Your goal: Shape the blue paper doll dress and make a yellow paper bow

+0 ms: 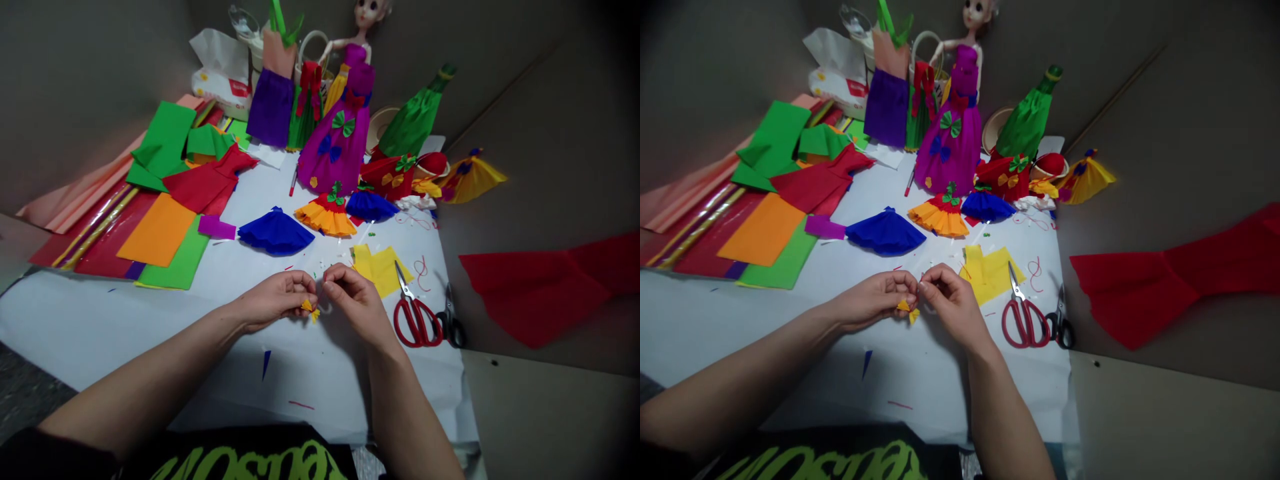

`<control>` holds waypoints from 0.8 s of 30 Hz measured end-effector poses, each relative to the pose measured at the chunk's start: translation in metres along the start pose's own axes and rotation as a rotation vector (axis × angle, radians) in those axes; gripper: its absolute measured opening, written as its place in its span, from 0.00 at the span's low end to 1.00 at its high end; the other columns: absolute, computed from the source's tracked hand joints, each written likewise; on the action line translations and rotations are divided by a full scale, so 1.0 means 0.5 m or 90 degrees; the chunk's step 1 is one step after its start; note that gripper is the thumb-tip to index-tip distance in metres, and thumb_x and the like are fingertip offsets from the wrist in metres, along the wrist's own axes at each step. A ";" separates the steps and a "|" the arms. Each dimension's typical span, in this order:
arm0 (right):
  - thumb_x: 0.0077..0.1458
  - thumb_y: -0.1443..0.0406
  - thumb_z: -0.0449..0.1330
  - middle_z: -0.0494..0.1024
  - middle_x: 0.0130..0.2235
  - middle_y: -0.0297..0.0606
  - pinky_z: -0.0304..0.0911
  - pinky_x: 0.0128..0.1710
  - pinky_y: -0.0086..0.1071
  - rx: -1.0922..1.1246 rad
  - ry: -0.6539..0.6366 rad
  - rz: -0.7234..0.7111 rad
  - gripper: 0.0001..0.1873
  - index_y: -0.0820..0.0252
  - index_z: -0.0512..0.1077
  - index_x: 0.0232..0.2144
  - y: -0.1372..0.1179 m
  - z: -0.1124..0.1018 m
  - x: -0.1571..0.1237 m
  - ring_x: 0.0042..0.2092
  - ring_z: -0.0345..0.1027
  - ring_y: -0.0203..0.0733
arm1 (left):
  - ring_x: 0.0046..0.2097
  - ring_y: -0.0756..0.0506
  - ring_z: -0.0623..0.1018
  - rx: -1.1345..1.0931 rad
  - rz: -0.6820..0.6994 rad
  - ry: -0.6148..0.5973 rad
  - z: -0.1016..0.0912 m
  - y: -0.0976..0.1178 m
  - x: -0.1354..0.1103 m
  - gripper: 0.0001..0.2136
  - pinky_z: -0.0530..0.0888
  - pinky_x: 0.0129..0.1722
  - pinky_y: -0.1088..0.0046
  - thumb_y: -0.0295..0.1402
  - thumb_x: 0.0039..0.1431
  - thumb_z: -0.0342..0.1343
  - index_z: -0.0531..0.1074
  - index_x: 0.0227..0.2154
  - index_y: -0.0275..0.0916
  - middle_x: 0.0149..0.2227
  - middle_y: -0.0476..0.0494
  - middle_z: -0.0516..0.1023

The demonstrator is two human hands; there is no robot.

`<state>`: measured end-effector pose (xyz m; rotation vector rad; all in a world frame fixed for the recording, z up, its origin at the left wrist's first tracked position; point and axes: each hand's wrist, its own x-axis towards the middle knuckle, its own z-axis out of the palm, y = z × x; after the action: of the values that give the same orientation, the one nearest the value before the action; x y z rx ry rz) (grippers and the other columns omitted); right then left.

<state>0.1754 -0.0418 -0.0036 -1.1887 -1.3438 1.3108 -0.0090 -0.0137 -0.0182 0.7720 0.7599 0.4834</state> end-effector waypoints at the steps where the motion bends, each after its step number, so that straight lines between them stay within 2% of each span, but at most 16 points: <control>1: 0.58 0.57 0.63 0.69 0.30 0.32 0.58 0.29 0.30 -0.003 0.001 0.003 0.10 0.56 0.70 0.30 0.000 0.000 0.000 0.30 0.61 0.35 | 0.26 0.54 0.72 -0.007 0.001 0.003 0.000 0.000 0.000 0.11 0.67 0.28 0.79 0.31 0.52 0.66 0.70 0.33 0.35 0.25 0.50 0.74; 9: 0.58 0.54 0.62 0.68 0.28 0.32 0.57 0.29 0.31 -0.033 0.019 0.050 0.13 0.57 0.69 0.31 0.008 -0.002 0.005 0.29 0.59 0.35 | 0.26 0.55 0.72 -0.058 -0.003 0.015 0.000 0.004 -0.001 0.10 0.66 0.27 0.81 0.30 0.52 0.67 0.71 0.33 0.35 0.26 0.49 0.75; 19: 0.59 0.59 0.61 0.71 0.31 0.32 0.60 0.34 0.31 -0.060 -0.012 0.006 0.08 0.57 0.70 0.31 0.015 0.006 0.003 0.33 0.64 0.37 | 0.26 0.56 0.72 -0.088 -0.080 -0.033 -0.001 0.003 -0.006 0.11 0.68 0.29 0.82 0.29 0.47 0.70 0.75 0.32 0.32 0.26 0.49 0.75; 22: 0.58 0.59 0.62 0.71 0.31 0.32 0.60 0.34 0.31 -0.063 -0.010 0.006 0.08 0.57 0.71 0.31 0.015 0.012 0.002 0.33 0.65 0.36 | 0.27 0.56 0.72 -0.075 -0.079 -0.035 -0.001 -0.001 -0.004 0.10 0.69 0.30 0.82 0.29 0.48 0.69 0.76 0.31 0.32 0.27 0.48 0.75; 24: 0.58 0.58 0.62 0.72 0.31 0.32 0.60 0.33 0.31 -0.058 0.010 0.022 0.09 0.57 0.71 0.32 0.015 0.015 0.003 0.32 0.64 0.36 | 0.28 0.55 0.73 -0.075 -0.053 -0.009 0.001 -0.003 -0.002 0.10 0.69 0.30 0.81 0.29 0.48 0.69 0.75 0.31 0.32 0.28 0.48 0.76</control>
<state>0.1679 -0.0416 -0.0117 -1.2862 -1.3896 1.2747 -0.0092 -0.0152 -0.0187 0.6315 0.7410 0.4423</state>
